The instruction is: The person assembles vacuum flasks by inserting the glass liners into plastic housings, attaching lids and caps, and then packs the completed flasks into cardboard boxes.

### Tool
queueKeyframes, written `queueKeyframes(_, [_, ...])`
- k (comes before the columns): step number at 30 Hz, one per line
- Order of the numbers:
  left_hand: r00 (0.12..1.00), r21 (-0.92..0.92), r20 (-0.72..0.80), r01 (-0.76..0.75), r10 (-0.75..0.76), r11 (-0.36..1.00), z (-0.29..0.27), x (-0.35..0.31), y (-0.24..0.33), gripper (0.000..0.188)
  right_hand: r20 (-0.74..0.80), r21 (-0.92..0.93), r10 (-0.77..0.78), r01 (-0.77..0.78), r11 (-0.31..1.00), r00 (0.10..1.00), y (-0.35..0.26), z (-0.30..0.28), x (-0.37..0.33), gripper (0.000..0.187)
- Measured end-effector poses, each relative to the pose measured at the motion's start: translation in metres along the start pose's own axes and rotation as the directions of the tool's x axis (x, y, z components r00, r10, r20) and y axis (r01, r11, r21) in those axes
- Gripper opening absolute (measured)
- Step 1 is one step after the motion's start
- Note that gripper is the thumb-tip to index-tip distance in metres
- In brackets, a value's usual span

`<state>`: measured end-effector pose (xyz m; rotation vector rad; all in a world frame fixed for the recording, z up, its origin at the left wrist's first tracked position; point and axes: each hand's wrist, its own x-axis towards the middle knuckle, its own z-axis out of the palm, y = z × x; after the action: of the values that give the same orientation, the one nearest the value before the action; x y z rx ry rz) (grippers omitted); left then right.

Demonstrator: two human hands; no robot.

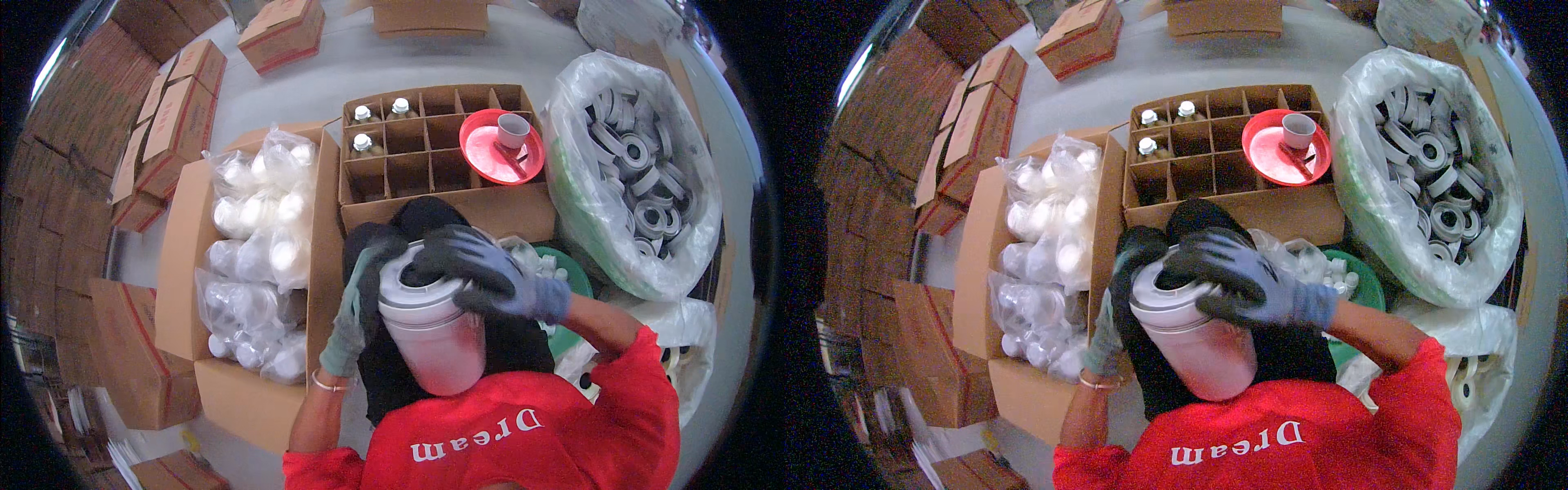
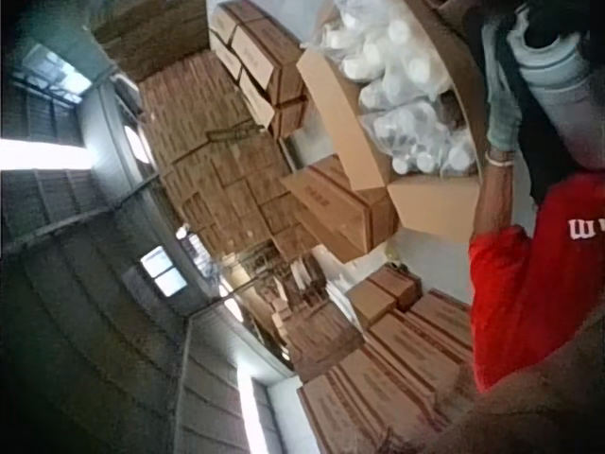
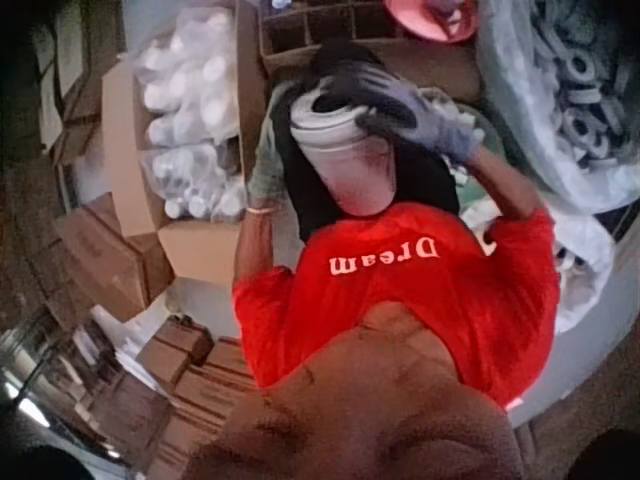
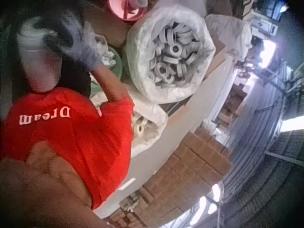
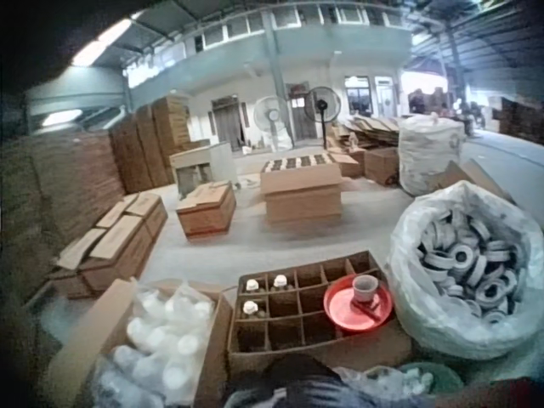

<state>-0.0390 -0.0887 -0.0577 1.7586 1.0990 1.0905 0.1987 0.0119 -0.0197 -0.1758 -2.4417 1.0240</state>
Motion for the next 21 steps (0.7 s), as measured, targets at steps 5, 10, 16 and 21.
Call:
queueKeyframes(5, [0.839, -0.538, -0.374, 0.152, -0.396, 0.829, 0.070, -0.021, -0.030, 0.051, 0.116, -0.299, 0.180, -0.138, 0.944, 0.977, -0.062, -0.025, -0.053, 0.059])
queueKeyframes(10, [0.873, -0.201, 0.138, 0.488, -0.468, 0.850, 0.101, -0.061, -0.079, 0.039, -0.179, 0.076, 0.666, -0.664, 0.744, 0.725, -0.089, -0.031, -0.099, 0.059])
queueKeyframes(16, [0.792, -0.421, 0.184, 0.599, -0.583, 0.681, 0.092, -0.068, -0.065, 0.016, -0.224, 0.005, 0.589, -0.603, 0.798, 0.777, -0.066, -0.002, -0.142, 0.074])
queueKeyframes(21, [0.677, -0.510, 0.150, 0.677, -0.720, 0.530, 0.090, -0.062, -0.027, 0.021, -0.109, 0.329, 0.530, -0.473, 0.817, 0.841, -0.041, 0.013, -0.151, 0.095])
